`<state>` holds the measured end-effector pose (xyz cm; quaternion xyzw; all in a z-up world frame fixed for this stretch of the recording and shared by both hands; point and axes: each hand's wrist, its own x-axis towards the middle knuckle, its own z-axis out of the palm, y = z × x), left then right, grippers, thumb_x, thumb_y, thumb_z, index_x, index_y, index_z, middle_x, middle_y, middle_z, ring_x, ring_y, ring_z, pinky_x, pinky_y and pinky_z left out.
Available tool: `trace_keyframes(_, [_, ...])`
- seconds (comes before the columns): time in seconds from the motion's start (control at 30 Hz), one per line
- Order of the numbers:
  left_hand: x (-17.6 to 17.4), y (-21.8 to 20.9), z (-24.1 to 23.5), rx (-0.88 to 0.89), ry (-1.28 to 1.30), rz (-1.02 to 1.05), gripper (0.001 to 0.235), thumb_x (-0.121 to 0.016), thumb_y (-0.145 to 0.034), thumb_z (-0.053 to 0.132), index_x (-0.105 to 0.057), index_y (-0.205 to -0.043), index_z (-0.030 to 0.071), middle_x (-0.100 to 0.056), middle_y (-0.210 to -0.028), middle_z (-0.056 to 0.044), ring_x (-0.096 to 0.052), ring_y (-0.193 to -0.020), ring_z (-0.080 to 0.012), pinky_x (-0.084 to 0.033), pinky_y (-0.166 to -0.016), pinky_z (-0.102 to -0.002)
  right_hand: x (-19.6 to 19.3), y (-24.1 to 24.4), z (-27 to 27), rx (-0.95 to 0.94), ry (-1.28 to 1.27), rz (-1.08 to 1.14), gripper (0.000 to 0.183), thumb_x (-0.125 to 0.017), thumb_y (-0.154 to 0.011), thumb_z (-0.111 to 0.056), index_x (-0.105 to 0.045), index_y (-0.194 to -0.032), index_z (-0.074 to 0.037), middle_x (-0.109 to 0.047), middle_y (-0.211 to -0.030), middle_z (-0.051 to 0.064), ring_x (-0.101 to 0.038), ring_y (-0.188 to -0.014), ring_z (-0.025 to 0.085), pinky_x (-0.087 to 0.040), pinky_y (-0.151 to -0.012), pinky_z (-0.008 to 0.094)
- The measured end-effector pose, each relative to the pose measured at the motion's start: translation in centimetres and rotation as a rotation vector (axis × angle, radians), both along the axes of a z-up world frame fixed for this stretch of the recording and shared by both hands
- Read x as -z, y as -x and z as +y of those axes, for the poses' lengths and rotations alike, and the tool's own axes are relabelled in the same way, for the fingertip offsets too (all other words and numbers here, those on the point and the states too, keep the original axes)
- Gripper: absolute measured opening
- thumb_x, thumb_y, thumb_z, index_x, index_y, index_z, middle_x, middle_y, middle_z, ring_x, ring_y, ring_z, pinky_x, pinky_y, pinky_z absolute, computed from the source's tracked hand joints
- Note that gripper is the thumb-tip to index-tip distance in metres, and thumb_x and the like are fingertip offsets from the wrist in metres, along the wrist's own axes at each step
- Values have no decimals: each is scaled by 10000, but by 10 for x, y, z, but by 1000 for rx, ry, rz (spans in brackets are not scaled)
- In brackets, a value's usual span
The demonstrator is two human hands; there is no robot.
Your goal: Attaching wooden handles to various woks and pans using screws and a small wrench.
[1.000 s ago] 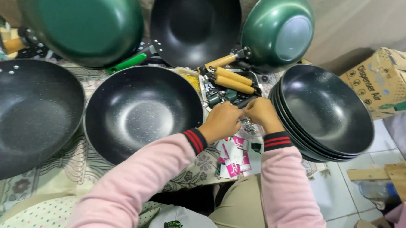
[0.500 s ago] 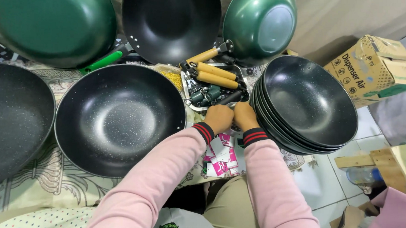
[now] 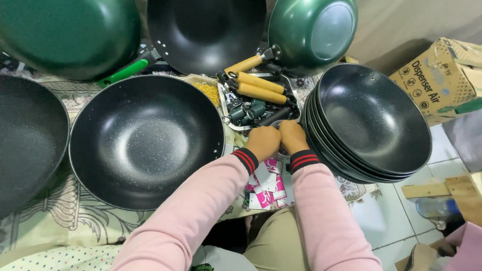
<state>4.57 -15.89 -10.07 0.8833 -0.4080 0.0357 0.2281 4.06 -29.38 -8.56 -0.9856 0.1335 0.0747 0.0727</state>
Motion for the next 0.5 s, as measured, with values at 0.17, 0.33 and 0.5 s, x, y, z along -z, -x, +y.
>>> trace_keyframes(0.17, [-36, 15, 25, -19, 89, 51, 122, -667, -834, 99, -731, -751, 36, -694, -648, -154, -723, -649, -368, -589, -538, -486, 0, -6, -7, 1, 3, 2, 169, -588, -853, 41, -744, -818, 95, -723, -799, 316, -740, -860, 484, -607, -716, 550])
trace_keyframes(0.33, [-101, 28, 94, -116, 351, 280, 178, -629, -878, 168, -791, -879, 93, -736, -733, -110, -748, -728, -347, -607, -645, -419, -63, 7, 34, 24, -24, -94, 136, -635, -826, 8, -732, -761, 76, -700, -724, 279, -738, -780, 460, -597, -672, 519])
trace_keyframes(0.5, [-89, 5, 152, -409, 550, 546, 165, -669, -851, 291, -791, -954, 249, -768, -788, 30, -746, -783, -203, -583, -791, -361, -94, 18, 95, 0, -482, -351, 104, -762, -751, -93, -743, -842, -45, -719, -710, 126, -740, -695, 259, -586, -690, 362])
